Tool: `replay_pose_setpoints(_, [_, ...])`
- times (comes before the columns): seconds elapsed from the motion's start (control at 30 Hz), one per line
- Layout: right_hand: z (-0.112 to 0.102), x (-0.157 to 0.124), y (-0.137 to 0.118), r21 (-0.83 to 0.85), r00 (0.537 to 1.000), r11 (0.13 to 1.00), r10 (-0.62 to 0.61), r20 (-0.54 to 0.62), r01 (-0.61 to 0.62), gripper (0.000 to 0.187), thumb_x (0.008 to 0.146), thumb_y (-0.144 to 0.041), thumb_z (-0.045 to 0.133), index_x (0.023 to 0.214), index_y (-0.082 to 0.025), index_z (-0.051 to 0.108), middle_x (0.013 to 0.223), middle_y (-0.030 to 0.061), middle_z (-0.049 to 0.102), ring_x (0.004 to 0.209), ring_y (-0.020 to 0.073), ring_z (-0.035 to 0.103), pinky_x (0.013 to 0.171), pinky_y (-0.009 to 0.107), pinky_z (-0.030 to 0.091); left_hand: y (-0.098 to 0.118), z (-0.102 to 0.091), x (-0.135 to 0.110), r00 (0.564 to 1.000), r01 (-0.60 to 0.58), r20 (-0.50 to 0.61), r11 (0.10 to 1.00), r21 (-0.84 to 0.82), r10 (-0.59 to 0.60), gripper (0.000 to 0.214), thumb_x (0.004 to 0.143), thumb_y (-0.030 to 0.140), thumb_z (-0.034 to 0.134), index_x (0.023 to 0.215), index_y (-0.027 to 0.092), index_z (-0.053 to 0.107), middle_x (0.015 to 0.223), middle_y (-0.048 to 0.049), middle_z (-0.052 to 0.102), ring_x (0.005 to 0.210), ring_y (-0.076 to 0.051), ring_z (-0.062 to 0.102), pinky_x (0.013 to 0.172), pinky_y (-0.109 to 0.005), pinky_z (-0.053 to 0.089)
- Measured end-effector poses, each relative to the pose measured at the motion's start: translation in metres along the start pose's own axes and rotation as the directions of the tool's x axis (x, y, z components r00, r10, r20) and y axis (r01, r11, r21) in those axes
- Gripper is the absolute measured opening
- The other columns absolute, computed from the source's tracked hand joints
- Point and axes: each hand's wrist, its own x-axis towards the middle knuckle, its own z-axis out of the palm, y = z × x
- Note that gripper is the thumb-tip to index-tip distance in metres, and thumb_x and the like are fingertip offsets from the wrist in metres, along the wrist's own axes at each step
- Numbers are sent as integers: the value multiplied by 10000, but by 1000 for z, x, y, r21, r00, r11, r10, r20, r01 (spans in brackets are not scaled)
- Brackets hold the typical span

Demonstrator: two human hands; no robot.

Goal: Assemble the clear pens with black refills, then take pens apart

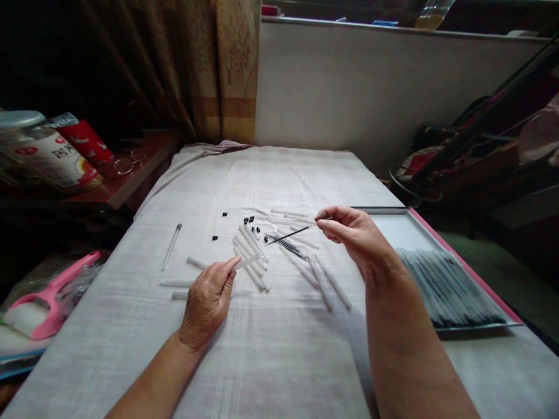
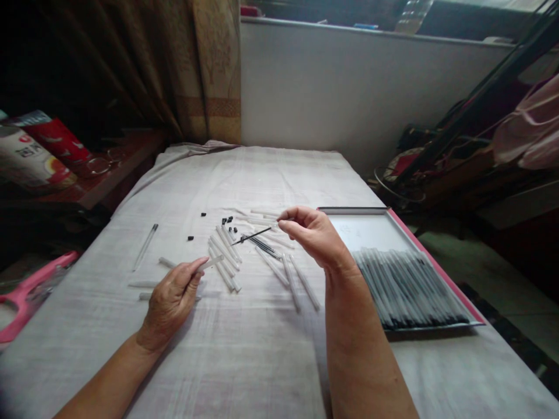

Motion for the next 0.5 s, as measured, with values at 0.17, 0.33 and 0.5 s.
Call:
replay_pose_setpoints(0.17, [3, -4, -8, 31, 998, 999, 10, 69, -12, 160, 675, -323, 695, 722, -175, 656, 589, -35, 533, 516, 79, 402, 492, 231, 339, -1, 1, -1, 1000, -13, 8, 1000, 3, 13, 311, 972, 212, 453, 1267, 215, 550, 957, -57, 678, 887, -182, 644, 809, -305, 522])
replay_pose_setpoints(0.33, [8, -1, -6, 39, 991, 999, 24, 128, -30, 168, 667, -318, 695, 721, -166, 650, 565, -44, 518, 514, 76, 406, 489, 225, 326, 0, 1, -1, 1000, -27, 4, 1000, 11, 27, 308, 966, 200, 463, 1261, 216, 550, 964, -54, 681, 882, -180, 642, 799, -298, 515])
replay_pose_setpoints(0.5, [18, -1, -1, 45, 982, 998, 28, 189, -37, 175, 675, -318, 712, 718, -157, 661, 593, -30, 559, 541, 83, 456, 509, 227, 368, 1, 1, -1, 1000, -28, 14, 999, 34, 27, 300, 974, 228, 446, 1252, 219, 556, 957, -56, 694, 872, -184, 647, 784, -304, 512])
